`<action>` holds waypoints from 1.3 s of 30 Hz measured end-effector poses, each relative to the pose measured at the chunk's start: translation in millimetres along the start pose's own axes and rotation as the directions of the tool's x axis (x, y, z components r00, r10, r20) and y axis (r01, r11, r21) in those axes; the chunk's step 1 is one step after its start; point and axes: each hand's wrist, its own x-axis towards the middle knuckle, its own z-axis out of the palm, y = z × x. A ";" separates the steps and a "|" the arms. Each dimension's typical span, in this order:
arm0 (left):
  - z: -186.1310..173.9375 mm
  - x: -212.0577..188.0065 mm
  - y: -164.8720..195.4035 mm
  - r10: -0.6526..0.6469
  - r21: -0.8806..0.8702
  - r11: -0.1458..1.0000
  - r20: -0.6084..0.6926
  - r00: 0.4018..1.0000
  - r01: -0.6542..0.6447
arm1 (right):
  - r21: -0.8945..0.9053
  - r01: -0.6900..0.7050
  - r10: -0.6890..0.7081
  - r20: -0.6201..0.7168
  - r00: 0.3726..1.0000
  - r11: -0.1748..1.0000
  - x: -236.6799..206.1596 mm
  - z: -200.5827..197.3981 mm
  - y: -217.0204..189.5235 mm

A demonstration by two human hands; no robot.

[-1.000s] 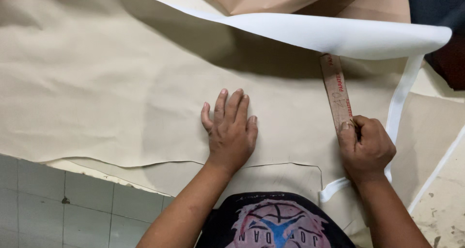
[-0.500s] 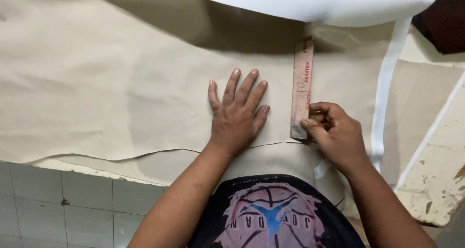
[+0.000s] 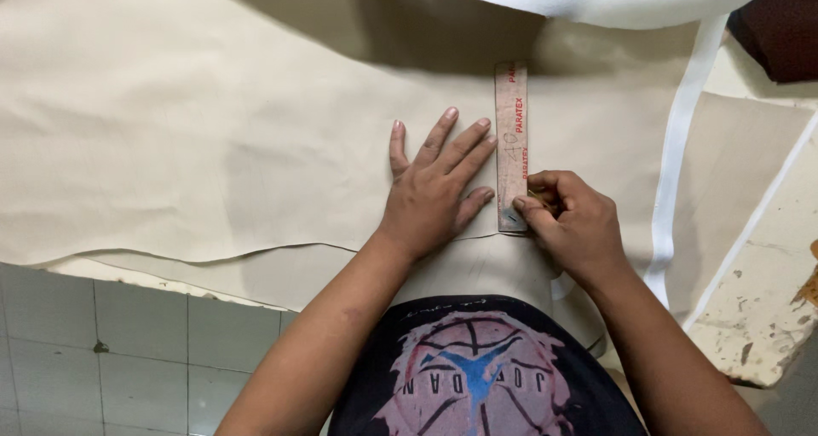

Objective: The person lays a large sheet of leather flat on the work table and positions a long wooden template on it. They hold the template steady with one hand and trace along its edge with a marking pen, then reposition the template and trace additional outlines on the leather, smoothing the sheet between placements.

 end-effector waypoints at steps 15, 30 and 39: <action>9.9 4.0 3.6 0.017 0.057 0.998 0.018 1.000 -0.018 | -0.220 0.166 -0.184 -0.061 0.981 0.961 -1.6 0.3 8.6; -3.5 6.3 2.2 0.074 0.040 0.996 0.024 0.997 -0.075 | -0.145 0.226 -0.225 0.019 0.974 0.963 82.4 -54.5 -23.1; -3.6 4.9 -0.9 0.068 0.014 0.998 0.026 0.997 -0.069 | -0.615 0.384 -0.449 0.053 0.892 0.689 159.7 -51.9 -47.9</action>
